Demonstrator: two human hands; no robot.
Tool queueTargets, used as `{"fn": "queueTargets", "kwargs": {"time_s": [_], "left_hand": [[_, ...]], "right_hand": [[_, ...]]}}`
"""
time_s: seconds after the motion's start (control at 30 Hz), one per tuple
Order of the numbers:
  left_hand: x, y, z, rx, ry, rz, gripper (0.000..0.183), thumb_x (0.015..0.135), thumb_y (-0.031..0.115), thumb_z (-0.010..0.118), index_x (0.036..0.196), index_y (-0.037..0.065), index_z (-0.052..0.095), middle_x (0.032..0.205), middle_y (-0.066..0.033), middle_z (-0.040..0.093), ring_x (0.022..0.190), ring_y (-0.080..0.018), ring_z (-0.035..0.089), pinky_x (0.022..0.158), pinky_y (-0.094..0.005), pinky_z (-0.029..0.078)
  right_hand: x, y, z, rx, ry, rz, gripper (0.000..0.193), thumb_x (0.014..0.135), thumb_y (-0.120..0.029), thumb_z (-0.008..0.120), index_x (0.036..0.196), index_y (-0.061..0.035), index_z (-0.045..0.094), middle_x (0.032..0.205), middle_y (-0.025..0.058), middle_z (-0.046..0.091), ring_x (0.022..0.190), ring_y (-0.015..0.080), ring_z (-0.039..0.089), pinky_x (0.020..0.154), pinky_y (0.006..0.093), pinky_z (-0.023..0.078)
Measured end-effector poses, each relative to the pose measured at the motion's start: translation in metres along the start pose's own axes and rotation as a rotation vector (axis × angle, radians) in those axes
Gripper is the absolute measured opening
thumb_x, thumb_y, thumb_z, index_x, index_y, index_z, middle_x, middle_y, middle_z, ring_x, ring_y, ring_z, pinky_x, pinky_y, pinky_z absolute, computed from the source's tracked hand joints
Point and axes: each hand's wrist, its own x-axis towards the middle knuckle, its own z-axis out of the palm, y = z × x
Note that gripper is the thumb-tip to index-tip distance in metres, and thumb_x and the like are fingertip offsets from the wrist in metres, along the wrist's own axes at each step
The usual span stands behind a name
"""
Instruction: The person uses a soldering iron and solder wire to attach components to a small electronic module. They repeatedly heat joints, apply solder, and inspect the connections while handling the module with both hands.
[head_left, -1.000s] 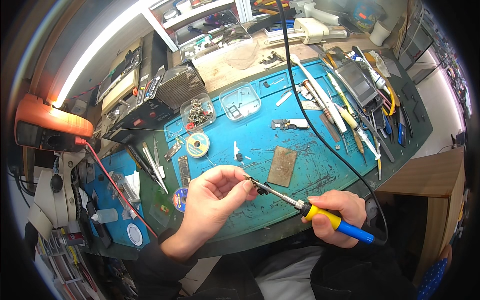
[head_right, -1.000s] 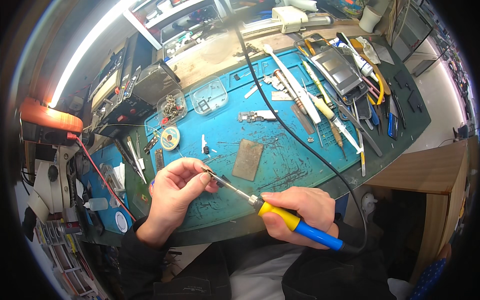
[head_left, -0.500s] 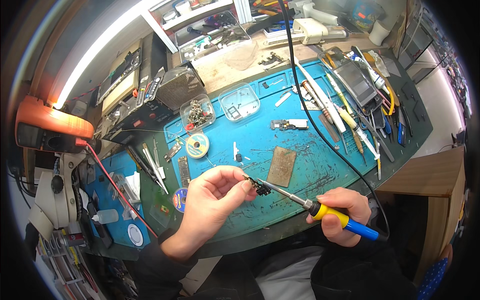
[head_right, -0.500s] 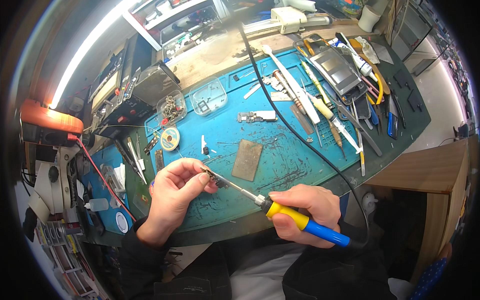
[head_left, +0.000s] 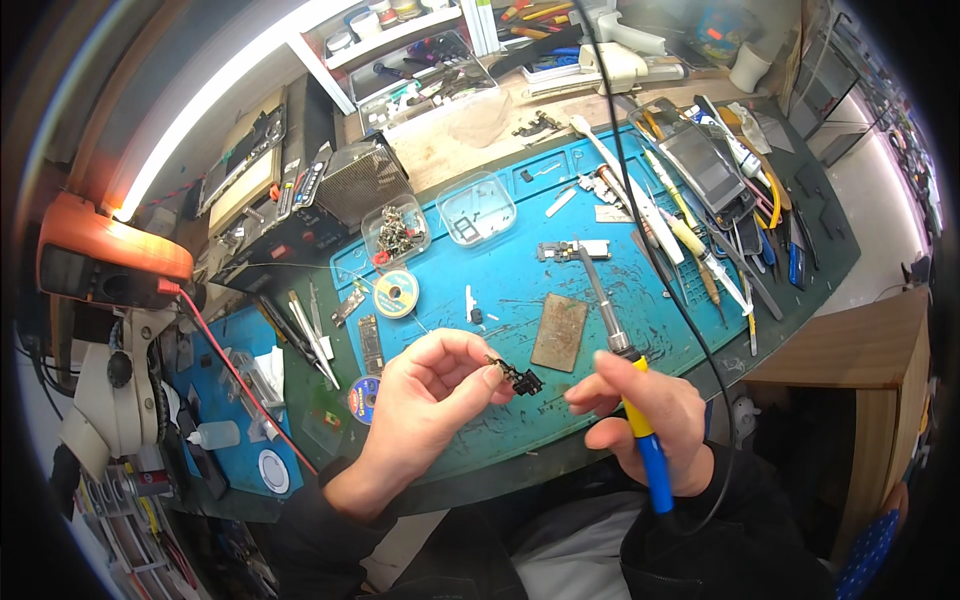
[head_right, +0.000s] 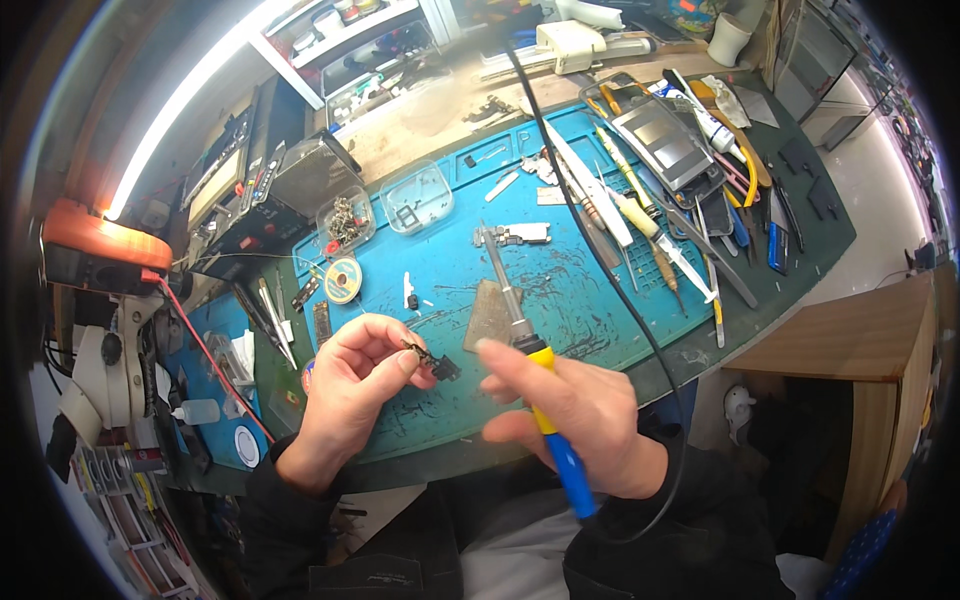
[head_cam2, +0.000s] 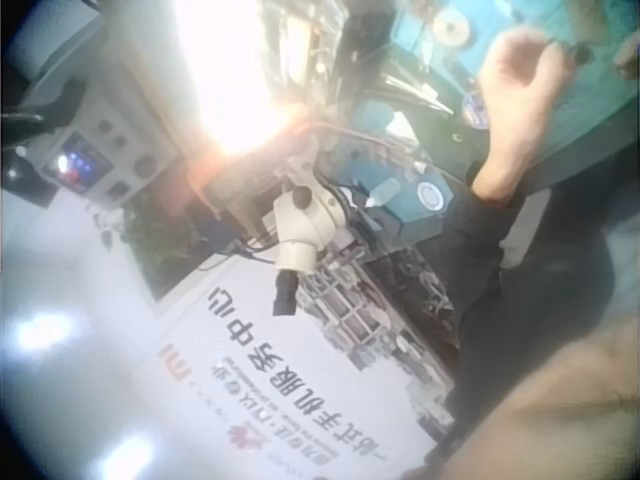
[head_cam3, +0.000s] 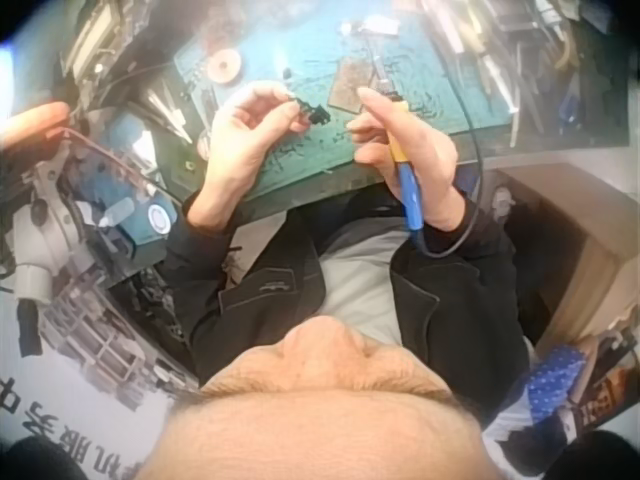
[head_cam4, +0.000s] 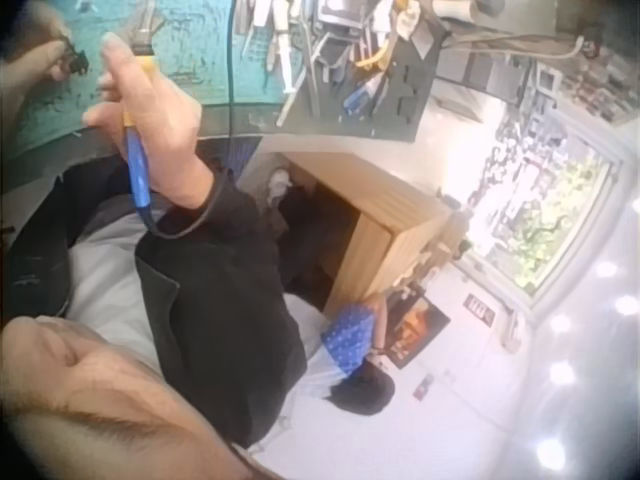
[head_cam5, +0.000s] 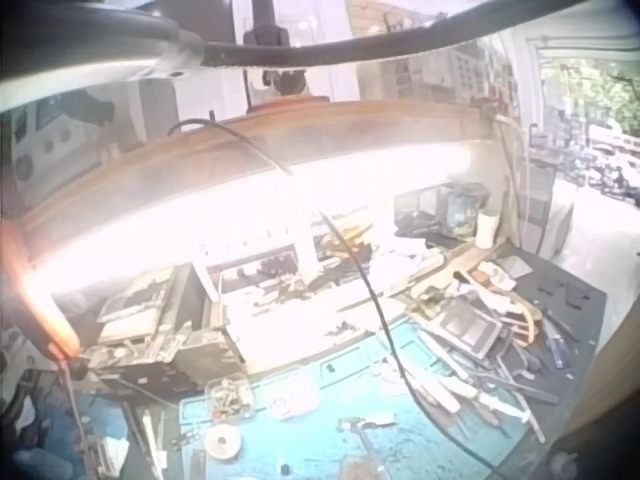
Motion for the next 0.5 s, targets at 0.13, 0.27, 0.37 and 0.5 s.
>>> {"fn": "queueTargets", "kwargs": {"time_s": [0.13,0.27,0.37,0.5], "left_hand": [[-0.002,-0.001,-0.002,-0.028,-0.077,-0.01,0.015,0.107,0.004,0.071,0.119,0.001,0.063,0.112,-0.0079,0.074,0.103,-0.0161,0.075,0.094,-0.0326,0.061],[-0.003,-0.001,0.001,-0.053,-0.094,0.015,0.015,0.108,0.005,0.07,0.12,0.001,0.062,0.113,-0.0089,0.074,0.104,-0.0167,0.074,0.094,-0.0329,0.061],[-0.003,-0.003,0.0,-0.046,-0.089,0.002,0.016,0.108,0.005,0.07,0.121,0.0,0.062,0.114,-0.0097,0.073,0.105,-0.0171,0.074,0.094,-0.0334,0.062],[-0.002,-0.003,-0.002,-0.032,-0.08,-0.031,0.019,0.108,0.004,0.07,0.124,-0.001,0.061,0.116,-0.0107,0.073,0.105,-0.018,0.074,0.095,-0.0345,0.062]], "right_hand": [[0.019,-0.009,0.01,-0.219,-0.013,-0.127,0.059,0.088,-0.014,0.092,0.14,-0.0042,0.066,0.113,0.0158,0.076,0.087,0.0281,0.074,0.073,0.0353,0.062],[0.019,0.003,0.031,-0.259,0.088,-0.218,0.06,0.088,-0.007,0.087,0.146,-0.0135,0.072,0.088,0.0035,0.062,0.073,0.0211,0.063,0.061,0.0338,0.053],[0.021,0.002,0.034,-0.287,0.108,-0.231,0.058,0.089,-0.008,0.087,0.145,-0.0132,0.072,0.084,0.0032,0.057,0.071,0.0209,0.061,0.059,0.0343,0.051],[0.02,0.002,0.034,-0.309,0.11,-0.216,0.057,0.088,-0.008,0.088,0.143,-0.0124,0.073,0.083,0.0037,0.056,0.068,0.0206,0.059,0.057,0.0344,0.05]]}}
